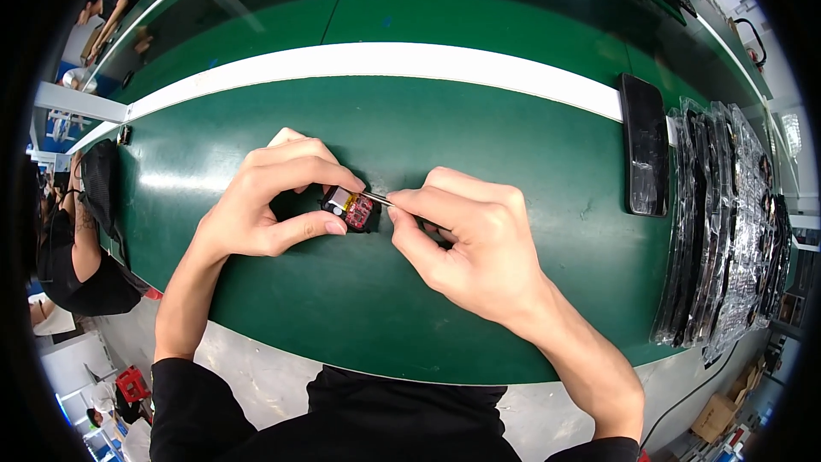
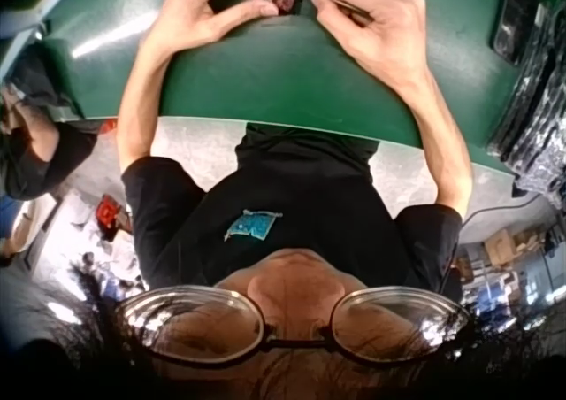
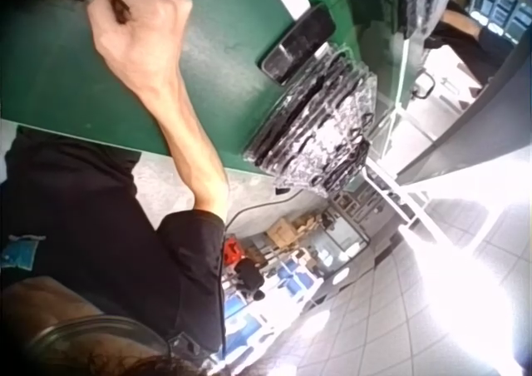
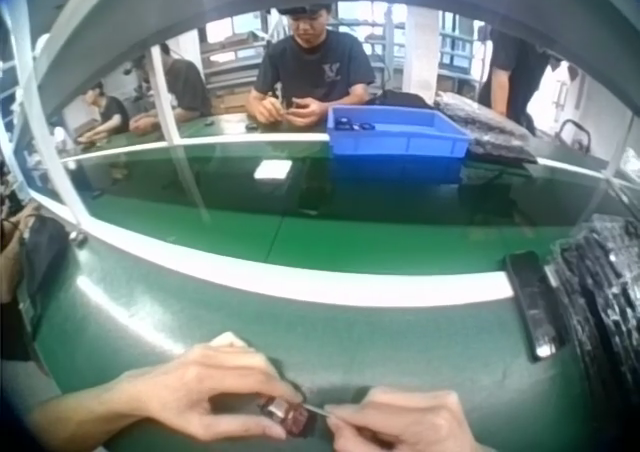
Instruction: The recorder uses tweezers to assemble small electronic components, likely internal parts of a smartwatch, on a green assembly line table.
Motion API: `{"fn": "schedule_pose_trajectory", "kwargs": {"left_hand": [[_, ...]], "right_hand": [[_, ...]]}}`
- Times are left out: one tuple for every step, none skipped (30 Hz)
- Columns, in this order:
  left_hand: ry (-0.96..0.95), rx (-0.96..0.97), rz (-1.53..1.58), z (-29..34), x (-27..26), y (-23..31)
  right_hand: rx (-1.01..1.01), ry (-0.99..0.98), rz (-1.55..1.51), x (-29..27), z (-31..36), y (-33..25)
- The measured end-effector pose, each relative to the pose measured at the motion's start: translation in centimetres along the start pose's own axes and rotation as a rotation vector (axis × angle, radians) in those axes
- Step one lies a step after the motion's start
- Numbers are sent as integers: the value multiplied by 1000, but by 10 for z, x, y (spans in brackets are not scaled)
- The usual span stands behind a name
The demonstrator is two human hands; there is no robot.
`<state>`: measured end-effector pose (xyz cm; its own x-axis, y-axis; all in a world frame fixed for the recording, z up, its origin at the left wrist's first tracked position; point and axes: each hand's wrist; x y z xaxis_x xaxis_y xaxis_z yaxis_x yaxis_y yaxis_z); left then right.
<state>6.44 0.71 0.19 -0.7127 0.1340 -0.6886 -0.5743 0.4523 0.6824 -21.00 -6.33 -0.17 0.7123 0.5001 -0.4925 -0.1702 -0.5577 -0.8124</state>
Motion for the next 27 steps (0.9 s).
{"fn": "schedule_pose_trajectory", "kwargs": {"left_hand": [[-9, -15, 7, -1, -1, 1], [-12, -15, 8, -1, -1, 3], [-20, -45, 11, -2, -2, 5], [-28, -75, 14, -2, -3, 6], [-30, -73, 14, -2, -2, 6], [-26, -75, 19, -1, -2, 6], [-22, -78, 23, -1, -2, 6], [-24, -78, 22, -1, -1, 5], [-17, -68, 20, 0, -1, 4], [-10, -59, 18, 0, -2, 3], [-12, -62, 17, 1, -2, 4], [-14, -64, 16, -1, -2, 4], [-16, -66, 15, -1, -1, 4], [-17, -67, 13, -1, -1, 4], [-17, -82, 23, -1, -1, 5], [-17, -96, 34, -1, -1, 6], [-19, -95, 31, -1, -1, 6], [-23, -97, 33, -1, -2, 6], [-27, -97, 35, -1, -2, 6], [-28, -95, 32, -1, -3, 7], [-35, -107, 23, -1, -4, 8], [-40, -119, 14, -1, -5, 9], [-40, -117, 10, 0, -4, 9], [-29, -137, 4, 0, -2, 10], [-17, -158, -2, 1, -1, 10], [-22, -106, -31, 1, -1, 8], [-16, -102, -36, -1, -1, 8]], "right_hand": [[3, 2, 0, 0, 1, 0], [0, 6, 5, 0, 1, 1], [-4, 11, 10, 0, 1, 1], [-2, 13, 11, 0, 2, 0], [-11, 11, 26, 0, 1, -1], [-19, 8, 40, -1, 1, -1], [-18, 10, 39, 0, 2, -1], [-26, 13, 38, 0, 2, 0], [-35, 15, 35, 0, 2, 0], [-35, 15, 30, 1, 2, 0], [-38, 5, 24, 0, 2, 0], [-43, -4, 20, -1, 2, 1], [-44, -3, 17, 0, 2, 1], [-54, -4, 18, 0, 3, 2], [-64, -4, 19, 0, 3, 3], [-66, -1, 17, 1, 3, 3], [-69, 2, 11, 2, 2, 4], [-74, 6, 6, 2, 2, 4], [-76, 10, 7, 1, 2, 3], [-69, 9, 32, -1, 2, 1], [-63, 8, 58, -2, 2, 0], [-67, 12, 59, -4, 2, -2], [-30, 27, 39, -6, 2, -3], [4, 41, 19, -7, 2, -5], [-4, 41, 20, -7, 1, -5], [43, 69, -33, -5, 1, -4], [90, 96, -82, -3, 2, -1]]}}
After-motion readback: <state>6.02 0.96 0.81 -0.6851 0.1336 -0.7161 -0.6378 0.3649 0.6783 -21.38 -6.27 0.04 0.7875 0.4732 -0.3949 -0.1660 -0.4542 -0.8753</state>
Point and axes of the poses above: each hand's wrist, its own z-axis away from the middle knuckle, its own x-axis out of the palm, y = z × x, and after that the axes turned 2 degrees about -y, right-handed
